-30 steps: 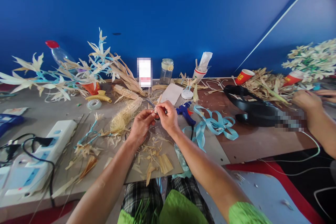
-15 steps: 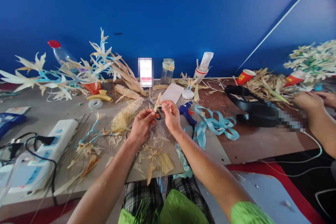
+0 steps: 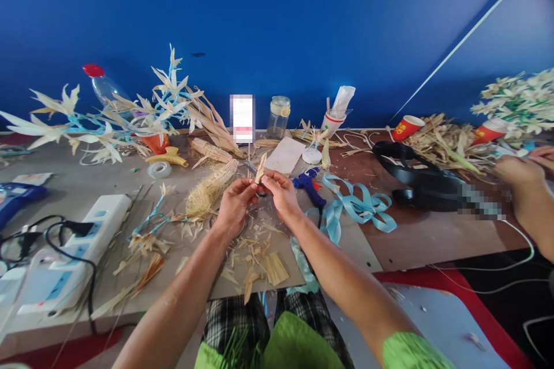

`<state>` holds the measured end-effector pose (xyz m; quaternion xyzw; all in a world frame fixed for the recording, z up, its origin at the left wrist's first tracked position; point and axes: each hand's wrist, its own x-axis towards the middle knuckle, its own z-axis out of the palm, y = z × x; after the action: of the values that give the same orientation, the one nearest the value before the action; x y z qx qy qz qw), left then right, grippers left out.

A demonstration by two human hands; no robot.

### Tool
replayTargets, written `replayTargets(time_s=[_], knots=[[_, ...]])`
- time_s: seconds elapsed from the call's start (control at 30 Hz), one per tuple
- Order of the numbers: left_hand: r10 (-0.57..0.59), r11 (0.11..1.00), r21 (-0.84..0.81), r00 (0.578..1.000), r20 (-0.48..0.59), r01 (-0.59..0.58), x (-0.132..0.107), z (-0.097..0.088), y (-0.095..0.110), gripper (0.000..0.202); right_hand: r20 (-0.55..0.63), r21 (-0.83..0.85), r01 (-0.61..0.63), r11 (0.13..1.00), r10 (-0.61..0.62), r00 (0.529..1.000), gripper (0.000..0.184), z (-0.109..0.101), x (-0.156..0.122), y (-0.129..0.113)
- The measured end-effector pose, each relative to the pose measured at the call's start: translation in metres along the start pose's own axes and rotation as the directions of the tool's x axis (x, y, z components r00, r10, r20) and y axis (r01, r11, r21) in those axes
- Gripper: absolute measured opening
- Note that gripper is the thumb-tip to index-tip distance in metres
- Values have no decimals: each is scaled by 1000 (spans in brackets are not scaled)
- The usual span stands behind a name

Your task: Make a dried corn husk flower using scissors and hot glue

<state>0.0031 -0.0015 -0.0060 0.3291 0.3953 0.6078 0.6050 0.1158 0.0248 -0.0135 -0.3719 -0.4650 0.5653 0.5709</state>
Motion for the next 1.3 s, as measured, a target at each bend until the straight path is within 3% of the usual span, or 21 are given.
replayTargets(time_s=[0.47,0.73,1.0,1.3], knots=[[-15,995,95,999,45,10,-1,-3,-4,21,4,52,-57,997,57,998,25,3,1,-6],[-124,990,-52,985,121,132,-3,-1,6,26,36,6,24,1000,-24,999,25,-2,3,-1],[-318,918,-163,916,244,362,2,-12,5,16,123,2,3,1000,-3,992,26,0,-2,-6],[-352,881,-213,886,303,423,0,-12,5,20,123,-8,-37,999,37,992,22,1,-4,-13]])
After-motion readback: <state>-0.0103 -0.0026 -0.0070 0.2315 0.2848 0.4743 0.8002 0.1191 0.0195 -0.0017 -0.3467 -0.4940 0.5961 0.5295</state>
